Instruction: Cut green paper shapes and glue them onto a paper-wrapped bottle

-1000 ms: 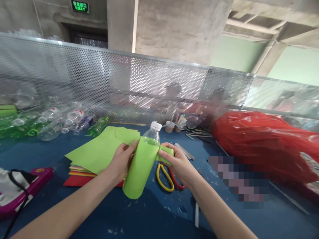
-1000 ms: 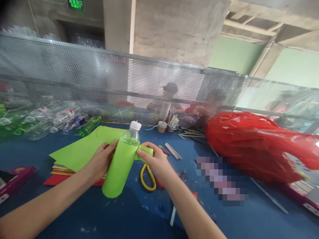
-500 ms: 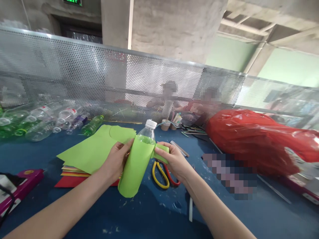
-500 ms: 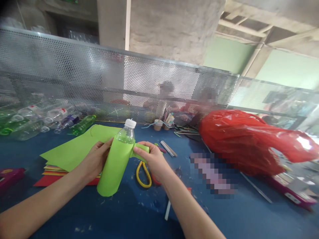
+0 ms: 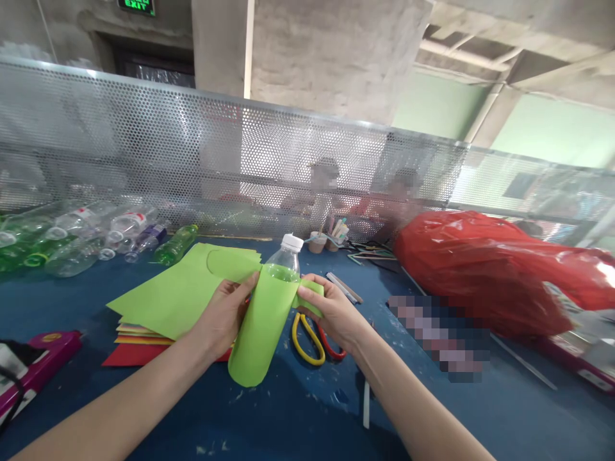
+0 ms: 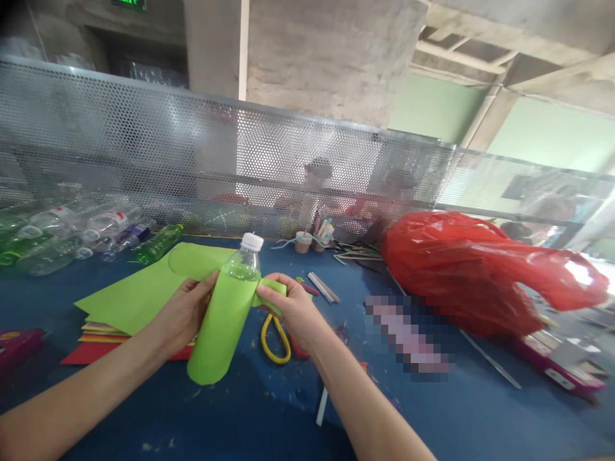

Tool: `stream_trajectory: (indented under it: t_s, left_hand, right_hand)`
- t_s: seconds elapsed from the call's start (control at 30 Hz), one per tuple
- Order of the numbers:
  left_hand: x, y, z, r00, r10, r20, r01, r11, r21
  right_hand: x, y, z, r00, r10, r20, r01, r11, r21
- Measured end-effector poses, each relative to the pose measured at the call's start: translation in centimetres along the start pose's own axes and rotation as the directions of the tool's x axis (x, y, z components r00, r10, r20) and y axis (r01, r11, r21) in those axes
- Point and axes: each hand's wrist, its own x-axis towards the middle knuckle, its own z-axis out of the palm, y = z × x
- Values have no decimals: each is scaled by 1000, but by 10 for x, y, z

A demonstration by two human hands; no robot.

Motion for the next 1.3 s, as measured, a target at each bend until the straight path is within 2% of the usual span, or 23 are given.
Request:
stream_trajectory:
  t_s: [0.17, 0.33, 0.43, 0.5, 0.6, 0.7, 0.77, 0.87, 1.0, 1.07, 1.3]
  left_hand:
    - [-1, -1, 0, 995, 34, -93, -33, 999, 10]
    - [0, 4, -6, 993, 7, 117, -26, 986, 164]
    - [3, 5, -10, 989, -7, 145, -27, 974, 227]
    - [5, 4, -11, 991, -6, 131, -25, 973, 228]
    - [5, 3, -10, 999, -18, 42, 10, 979, 201]
    - [3, 3, -8, 998, -32, -50, 40, 984, 173]
    - [2, 3, -8, 997, -40, -60, 49, 985, 167]
    - [1, 2, -11, 999, -45, -9, 46, 981, 190]
    - [0, 1, -12, 985, -33, 172, -10, 969, 246]
    - [1, 2, -13, 975, -25, 222, -34, 964, 262]
    - [2, 6, -15, 995, -66, 78, 44, 967, 252]
  right_hand:
    - [1, 5, 5, 999, -31, -36, 30, 1000, -6]
    - [2, 7, 6, 996, -63, -63, 59, 997, -53]
    - [3, 6, 3, 986, -131, -101, 116, 984, -138]
    - [3, 5, 2, 979, -169, -117, 143, 969, -203]
    - [2, 4, 2, 978, -184, -100, 154, 955, -254]
    - [2, 4, 2, 980, -183, -80, 157, 954, -254]
    - [3, 4, 2, 980, -184, -80, 161, 959, -232]
    - [4, 5, 1, 982, -166, -91, 148, 973, -176]
    - [6, 7, 0, 985, -133, -109, 123, 988, -94]
    - [7, 8, -2, 983, -136, -123, 126, 988, -86]
    - [12, 13, -11, 986, -116, -119, 103, 989, -105]
